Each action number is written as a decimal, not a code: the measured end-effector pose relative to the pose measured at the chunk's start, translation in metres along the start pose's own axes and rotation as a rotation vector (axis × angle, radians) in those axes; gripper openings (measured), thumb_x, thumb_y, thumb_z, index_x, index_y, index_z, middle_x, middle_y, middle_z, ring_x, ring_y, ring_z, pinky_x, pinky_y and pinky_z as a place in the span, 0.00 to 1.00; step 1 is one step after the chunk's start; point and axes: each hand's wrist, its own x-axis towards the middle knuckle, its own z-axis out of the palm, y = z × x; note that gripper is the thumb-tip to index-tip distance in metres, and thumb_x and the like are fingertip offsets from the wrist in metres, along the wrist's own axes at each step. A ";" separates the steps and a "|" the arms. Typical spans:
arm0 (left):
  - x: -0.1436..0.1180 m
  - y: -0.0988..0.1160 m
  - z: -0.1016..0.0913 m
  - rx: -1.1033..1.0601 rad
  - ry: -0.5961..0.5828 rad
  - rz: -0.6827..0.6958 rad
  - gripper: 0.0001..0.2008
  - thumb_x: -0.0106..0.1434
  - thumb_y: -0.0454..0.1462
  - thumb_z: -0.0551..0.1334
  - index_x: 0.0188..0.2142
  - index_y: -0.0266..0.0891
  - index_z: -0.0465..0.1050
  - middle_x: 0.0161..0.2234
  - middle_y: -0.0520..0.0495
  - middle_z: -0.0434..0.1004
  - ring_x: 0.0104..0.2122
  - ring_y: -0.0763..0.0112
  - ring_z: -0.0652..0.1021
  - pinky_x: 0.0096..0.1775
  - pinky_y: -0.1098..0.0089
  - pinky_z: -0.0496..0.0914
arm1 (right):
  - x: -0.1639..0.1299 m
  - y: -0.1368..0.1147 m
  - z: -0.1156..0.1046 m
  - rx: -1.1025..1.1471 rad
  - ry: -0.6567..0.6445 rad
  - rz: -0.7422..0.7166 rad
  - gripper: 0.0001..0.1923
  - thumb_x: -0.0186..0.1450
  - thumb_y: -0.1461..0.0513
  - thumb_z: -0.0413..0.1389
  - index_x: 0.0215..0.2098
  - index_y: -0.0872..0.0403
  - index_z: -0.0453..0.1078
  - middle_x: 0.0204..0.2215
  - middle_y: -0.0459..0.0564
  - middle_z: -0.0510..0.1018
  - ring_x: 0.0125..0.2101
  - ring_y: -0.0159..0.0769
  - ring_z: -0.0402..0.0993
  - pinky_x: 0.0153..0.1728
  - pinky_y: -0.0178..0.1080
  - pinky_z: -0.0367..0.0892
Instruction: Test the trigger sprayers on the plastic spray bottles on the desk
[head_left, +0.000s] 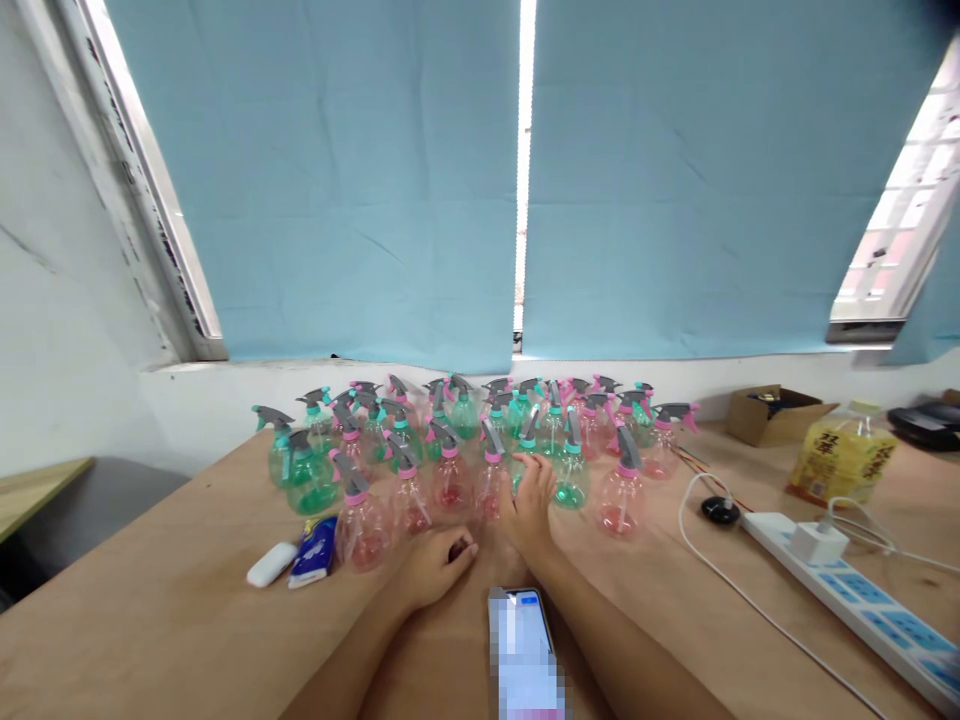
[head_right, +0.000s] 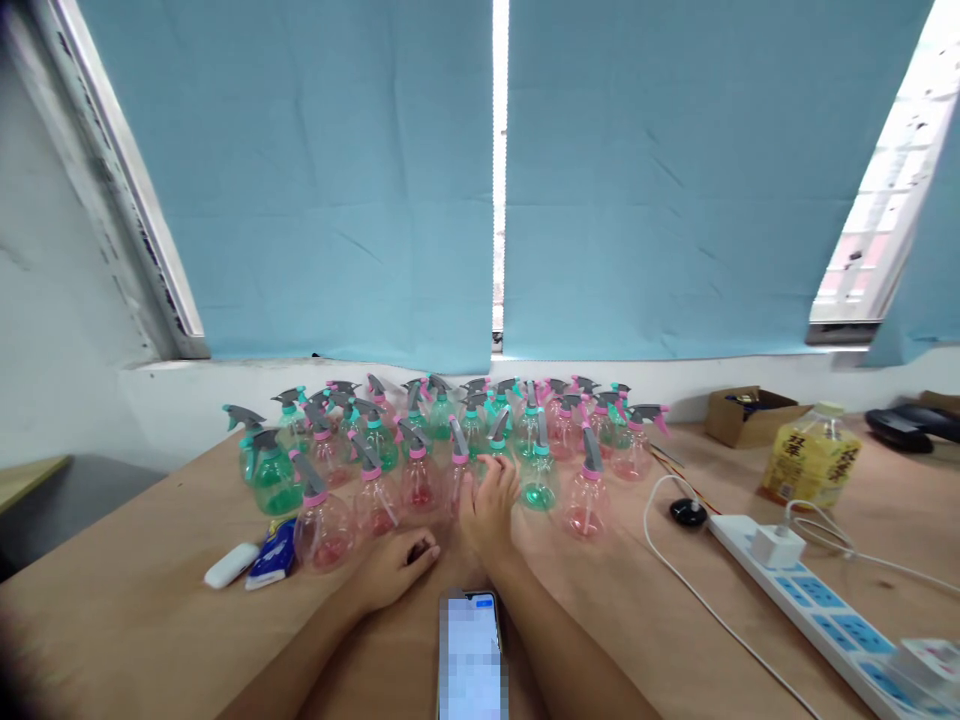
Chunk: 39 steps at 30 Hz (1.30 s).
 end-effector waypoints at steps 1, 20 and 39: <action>0.000 0.000 0.000 0.000 0.002 0.001 0.14 0.70 0.45 0.53 0.34 0.42 0.73 0.32 0.51 0.79 0.33 0.66 0.76 0.34 0.70 0.61 | 0.003 0.001 -0.002 -0.004 0.016 0.019 0.20 0.70 0.56 0.46 0.57 0.53 0.64 0.56 0.61 0.61 0.57 0.52 0.58 0.55 0.57 0.55; 0.001 -0.001 0.000 0.000 0.007 0.021 0.13 0.70 0.44 0.54 0.34 0.41 0.72 0.30 0.52 0.77 0.31 0.69 0.75 0.33 0.71 0.60 | 0.058 0.014 -0.013 -0.054 -0.017 -0.087 0.21 0.69 0.61 0.45 0.58 0.54 0.69 0.59 0.62 0.62 0.61 0.52 0.55 0.58 0.57 0.55; -0.001 0.010 -0.009 0.084 -0.120 0.274 0.22 0.74 0.49 0.47 0.64 0.55 0.62 0.62 0.51 0.69 0.59 0.57 0.66 0.60 0.53 0.58 | 0.049 -0.011 -0.059 0.366 -0.224 0.222 0.19 0.59 0.55 0.58 0.47 0.54 0.67 0.31 0.46 0.76 0.29 0.37 0.71 0.32 0.37 0.64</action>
